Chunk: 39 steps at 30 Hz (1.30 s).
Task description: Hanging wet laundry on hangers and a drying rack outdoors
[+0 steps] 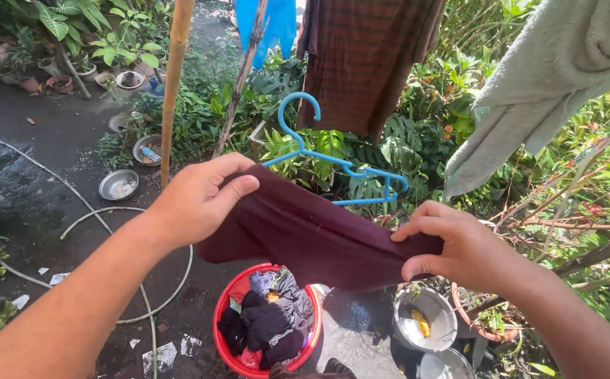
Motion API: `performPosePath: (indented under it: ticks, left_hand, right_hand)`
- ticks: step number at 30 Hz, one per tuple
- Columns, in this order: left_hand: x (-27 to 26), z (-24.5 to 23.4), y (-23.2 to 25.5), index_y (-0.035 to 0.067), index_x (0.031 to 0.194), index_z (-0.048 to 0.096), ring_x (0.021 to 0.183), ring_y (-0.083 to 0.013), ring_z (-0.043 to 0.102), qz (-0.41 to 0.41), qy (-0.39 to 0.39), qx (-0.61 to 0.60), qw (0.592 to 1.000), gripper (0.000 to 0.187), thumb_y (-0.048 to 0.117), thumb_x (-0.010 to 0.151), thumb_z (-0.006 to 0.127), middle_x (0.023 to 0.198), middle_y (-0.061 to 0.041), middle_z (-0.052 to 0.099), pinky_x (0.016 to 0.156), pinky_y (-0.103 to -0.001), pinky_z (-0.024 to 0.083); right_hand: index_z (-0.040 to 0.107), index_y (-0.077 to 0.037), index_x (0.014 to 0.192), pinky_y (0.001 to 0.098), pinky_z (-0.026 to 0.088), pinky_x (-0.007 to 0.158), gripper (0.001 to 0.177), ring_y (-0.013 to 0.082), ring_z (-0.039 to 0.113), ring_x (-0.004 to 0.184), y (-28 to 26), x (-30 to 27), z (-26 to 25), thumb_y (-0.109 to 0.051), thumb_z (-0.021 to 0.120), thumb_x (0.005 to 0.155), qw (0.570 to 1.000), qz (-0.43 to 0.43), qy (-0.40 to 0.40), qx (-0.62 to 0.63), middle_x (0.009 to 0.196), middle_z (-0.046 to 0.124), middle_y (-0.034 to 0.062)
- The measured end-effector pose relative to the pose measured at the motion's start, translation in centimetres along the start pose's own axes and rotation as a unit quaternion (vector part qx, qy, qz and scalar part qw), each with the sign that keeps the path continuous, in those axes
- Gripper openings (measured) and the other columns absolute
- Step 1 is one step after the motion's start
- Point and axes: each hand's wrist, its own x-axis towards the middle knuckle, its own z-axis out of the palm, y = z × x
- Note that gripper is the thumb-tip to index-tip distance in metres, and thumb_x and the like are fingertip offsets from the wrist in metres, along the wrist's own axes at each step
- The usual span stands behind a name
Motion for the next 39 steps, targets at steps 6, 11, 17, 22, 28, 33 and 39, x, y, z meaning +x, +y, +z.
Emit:
performPosePath:
  ticks: [6,11,17,22,28,33,39]
  left_hand:
    - [-0.3,-0.7,-0.7,0.021,0.110,0.072,0.092,-0.0167,0.072,-0.008,-0.001,0.027,1.000,0.024,0.033,0.099,0.056,0.100,0.005,0.079,0.084,-0.033,0.050]
    - [-0.8,0.1,-1.9,0.019,0.113,0.074,0.099,-0.0150,0.072,0.009,-0.004,0.011,1.000,0.027,0.032,0.098,0.057,0.109,0.006,0.080,0.089,-0.032,0.050]
    - [-0.9,1.6,-2.1,0.012,0.116,0.072,0.104,-0.0245,0.070,0.116,-0.005,0.053,0.992,0.031,0.033,0.099,0.056,0.112,-0.003,0.077,0.089,-0.037,0.051]
    - [-1.2,2.3,-0.7,0.012,0.107,0.069,0.084,-0.0230,0.066,0.161,0.002,0.022,0.987,0.024,0.030,0.103,0.053,0.091,-0.001,0.068,0.075,-0.036,0.048]
    - [-1.5,4.0,-0.7,0.019,0.100,0.071,0.079,-0.0346,0.070,0.146,0.108,-0.018,0.983,0.022,0.029,0.106,0.053,0.076,-0.007,0.064,0.073,-0.041,0.057]
    - [-1.8,4.3,-0.3,0.018,0.106,0.069,0.075,-0.0331,0.065,0.057,0.154,-0.067,0.984,0.024,0.031,0.108,0.048,0.076,-0.012,0.063,0.076,-0.047,0.055]
    - [-0.9,3.4,-2.1,0.015,0.109,0.066,0.081,-0.0239,0.062,0.005,0.174,-0.126,0.977,0.027,0.031,0.111,0.045,0.083,-0.013,0.061,0.081,-0.044,0.054]
  right_hand:
    - [0.078,-0.026,0.110,0.0293,0.054,0.082,0.032,0.0114,0.073,0.090,-1.9,0.9,-1.1,-0.037,0.082,0.080,0.995,0.084,-0.015,-0.051,0.101,0.078,-0.0086]
    - [0.062,-0.013,0.084,0.0278,0.048,0.083,0.024,0.0137,0.060,0.089,-0.4,0.7,-1.5,-0.025,0.083,0.084,0.997,-0.052,0.048,0.023,0.097,0.060,-0.0005]
    - [0.064,-0.006,0.087,0.0369,0.057,0.087,0.016,0.0267,0.069,0.107,-0.7,2.0,-1.5,-0.019,0.073,0.090,0.936,-0.128,0.051,0.323,0.103,0.071,0.0141]
    - [0.060,-0.006,0.122,0.0321,0.058,0.090,0.027,0.0184,0.069,0.099,-0.4,4.1,-1.0,-0.019,0.067,0.099,0.880,-0.145,0.093,0.443,0.114,0.068,0.0111]
    - [0.073,0.005,0.114,0.0428,0.062,0.078,0.024,0.0272,0.073,0.078,-2.9,4.3,-0.4,-0.006,0.060,0.097,0.974,0.053,0.036,0.218,0.087,0.072,0.0175]
    - [0.077,-0.003,0.102,0.0325,0.059,0.073,0.014,0.0122,0.068,0.071,-2.2,3.3,1.8,-0.008,0.071,0.092,0.985,-0.018,0.054,0.163,0.073,0.077,0.0071]
    - [0.077,-0.006,0.097,0.0359,0.058,0.071,0.012,0.0152,0.065,0.065,-0.6,3.0,2.9,-0.010,0.066,0.095,0.986,-0.058,0.107,0.111,0.068,0.074,0.0099]
